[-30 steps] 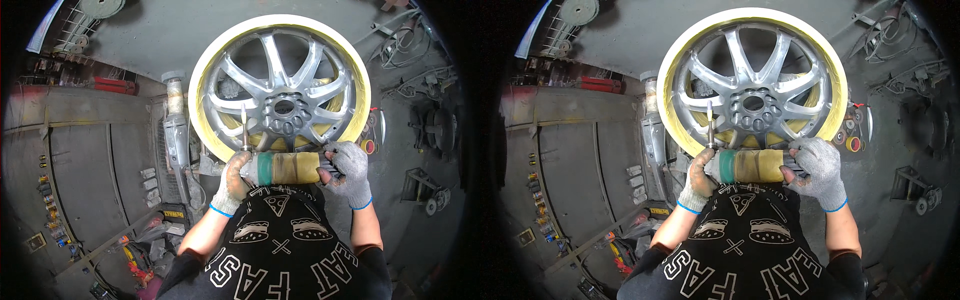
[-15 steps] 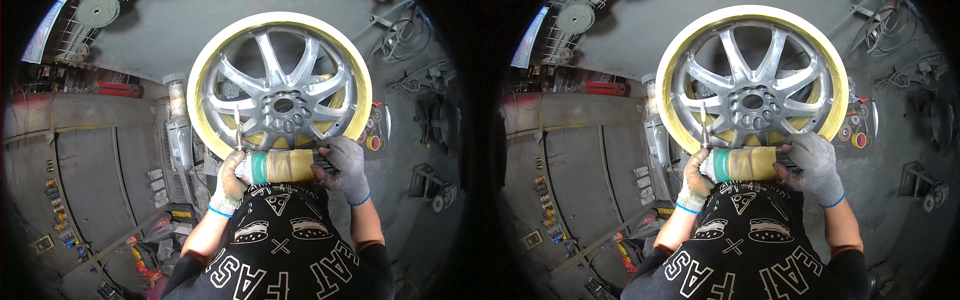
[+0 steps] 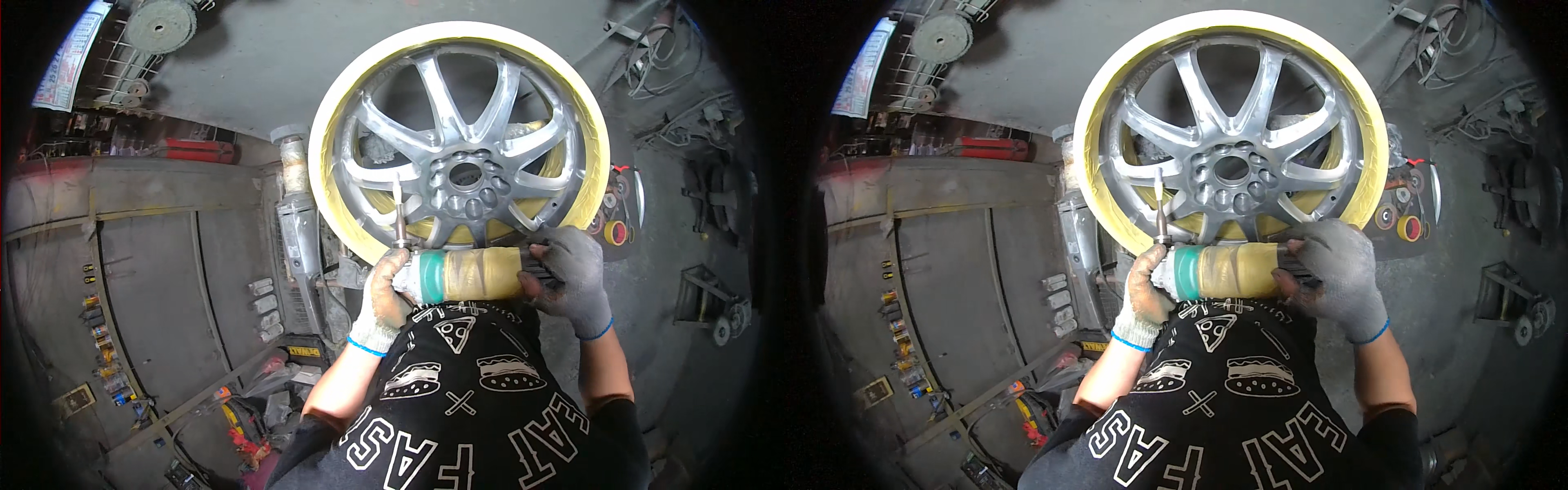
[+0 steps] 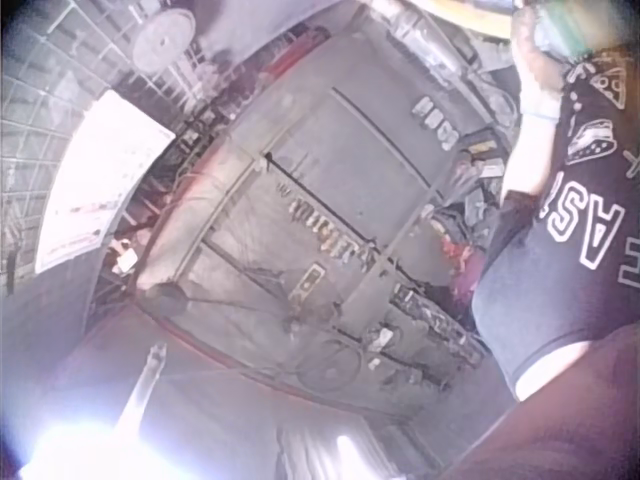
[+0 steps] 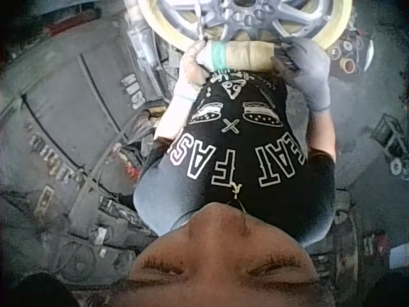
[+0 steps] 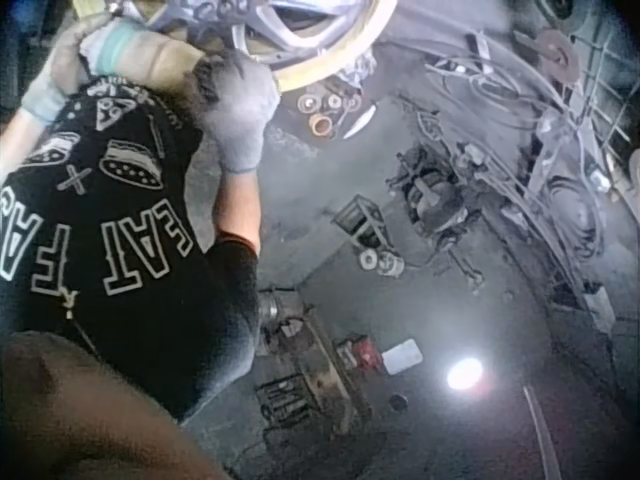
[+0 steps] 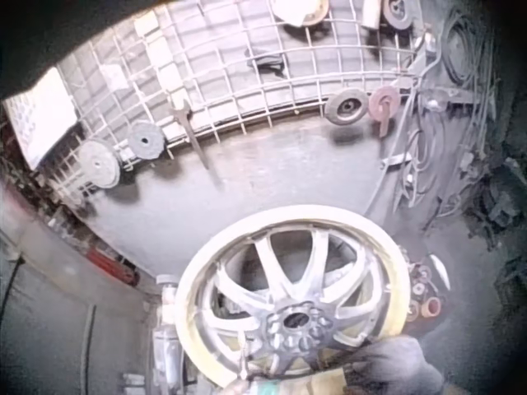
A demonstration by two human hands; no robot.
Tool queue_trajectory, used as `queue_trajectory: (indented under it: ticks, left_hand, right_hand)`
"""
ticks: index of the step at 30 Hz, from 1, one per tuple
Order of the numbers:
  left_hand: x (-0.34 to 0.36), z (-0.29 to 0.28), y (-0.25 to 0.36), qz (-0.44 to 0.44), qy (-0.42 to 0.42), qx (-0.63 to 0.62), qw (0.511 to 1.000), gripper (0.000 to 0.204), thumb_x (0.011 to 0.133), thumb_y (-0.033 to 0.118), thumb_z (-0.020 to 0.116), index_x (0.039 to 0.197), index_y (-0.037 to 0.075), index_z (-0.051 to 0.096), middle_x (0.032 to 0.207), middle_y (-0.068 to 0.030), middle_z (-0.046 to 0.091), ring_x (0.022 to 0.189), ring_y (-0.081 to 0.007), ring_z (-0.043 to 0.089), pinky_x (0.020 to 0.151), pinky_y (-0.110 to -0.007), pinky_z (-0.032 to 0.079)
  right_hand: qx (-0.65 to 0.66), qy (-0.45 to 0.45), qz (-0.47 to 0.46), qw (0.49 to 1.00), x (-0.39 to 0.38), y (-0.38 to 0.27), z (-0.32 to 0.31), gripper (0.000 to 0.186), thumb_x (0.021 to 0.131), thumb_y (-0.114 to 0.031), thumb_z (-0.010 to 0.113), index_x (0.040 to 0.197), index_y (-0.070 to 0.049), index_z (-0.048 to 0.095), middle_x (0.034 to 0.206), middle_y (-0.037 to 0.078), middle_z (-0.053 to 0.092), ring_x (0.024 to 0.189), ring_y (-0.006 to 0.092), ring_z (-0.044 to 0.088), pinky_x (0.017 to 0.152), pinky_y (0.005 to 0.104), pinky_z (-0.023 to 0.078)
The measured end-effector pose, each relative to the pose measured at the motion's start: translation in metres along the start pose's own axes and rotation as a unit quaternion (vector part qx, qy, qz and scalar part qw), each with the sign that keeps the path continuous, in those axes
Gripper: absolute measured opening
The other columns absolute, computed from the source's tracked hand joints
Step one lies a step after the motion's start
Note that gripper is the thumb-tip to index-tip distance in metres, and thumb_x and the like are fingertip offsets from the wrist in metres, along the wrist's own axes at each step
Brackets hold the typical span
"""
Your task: The person uses a power grinder to smooth the inner spokes of an automotive wheel and a hand file to refine a small metal bracket.
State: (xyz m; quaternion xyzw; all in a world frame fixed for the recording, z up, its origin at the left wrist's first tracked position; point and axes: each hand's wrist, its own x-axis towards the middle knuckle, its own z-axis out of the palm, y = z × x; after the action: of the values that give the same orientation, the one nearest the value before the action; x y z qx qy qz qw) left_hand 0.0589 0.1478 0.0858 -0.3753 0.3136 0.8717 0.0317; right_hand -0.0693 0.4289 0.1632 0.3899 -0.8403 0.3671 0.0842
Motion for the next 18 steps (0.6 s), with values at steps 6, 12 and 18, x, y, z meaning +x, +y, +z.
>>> queue_trajectory:
  ticks: [6, 12, 18]
  left_hand:
    - [-0.01, 0.009, 0.022, 0.011, -0.032, 0.013, 0.999, 0.032, 0.095, 0.025, 0.064, 0.115, 0.001, 0.064, 0.108, -0.0123, 0.071, 0.1, -0.0259, 0.069, 0.092, -0.042, 0.056]
    - [-0.007, 0.008, 0.012, 0.004, -0.009, 0.01, 1.0, 0.029, 0.095, 0.027, 0.065, 0.114, 0.005, 0.064, 0.106, -0.0081, 0.069, 0.096, -0.0223, 0.068, 0.087, -0.037, 0.056]
    - [-0.004, 0.005, 0.014, 0.019, 0.007, 0.007, 1.0, 0.026, 0.096, 0.028, 0.066, 0.112, 0.008, 0.065, 0.102, -0.0048, 0.069, 0.092, -0.019, 0.068, 0.077, -0.033, 0.055]
  right_hand:
    - [0.013, -0.01, 0.009, 1.0, 0.011, -0.005, 0.013, 0.037, 0.062, -0.025, 0.088, 0.088, -0.006, 0.07, 0.092, 0.011, 0.071, 0.08, 0.0309, 0.069, 0.07, 0.0419, 0.055]
    - [0.026, 0.013, 0.011, 1.0, 0.005, -0.007, 0.004, 0.036, 0.064, -0.021, 0.086, 0.089, -0.003, 0.069, 0.092, 0.013, 0.072, 0.08, 0.033, 0.07, 0.071, 0.0426, 0.055]
    - [0.029, 0.01, 0.016, 0.999, 0.009, -0.01, 0.008, 0.035, 0.063, -0.019, 0.087, 0.089, -0.003, 0.069, 0.094, 0.015, 0.072, 0.079, 0.0346, 0.07, 0.072, 0.0423, 0.056]
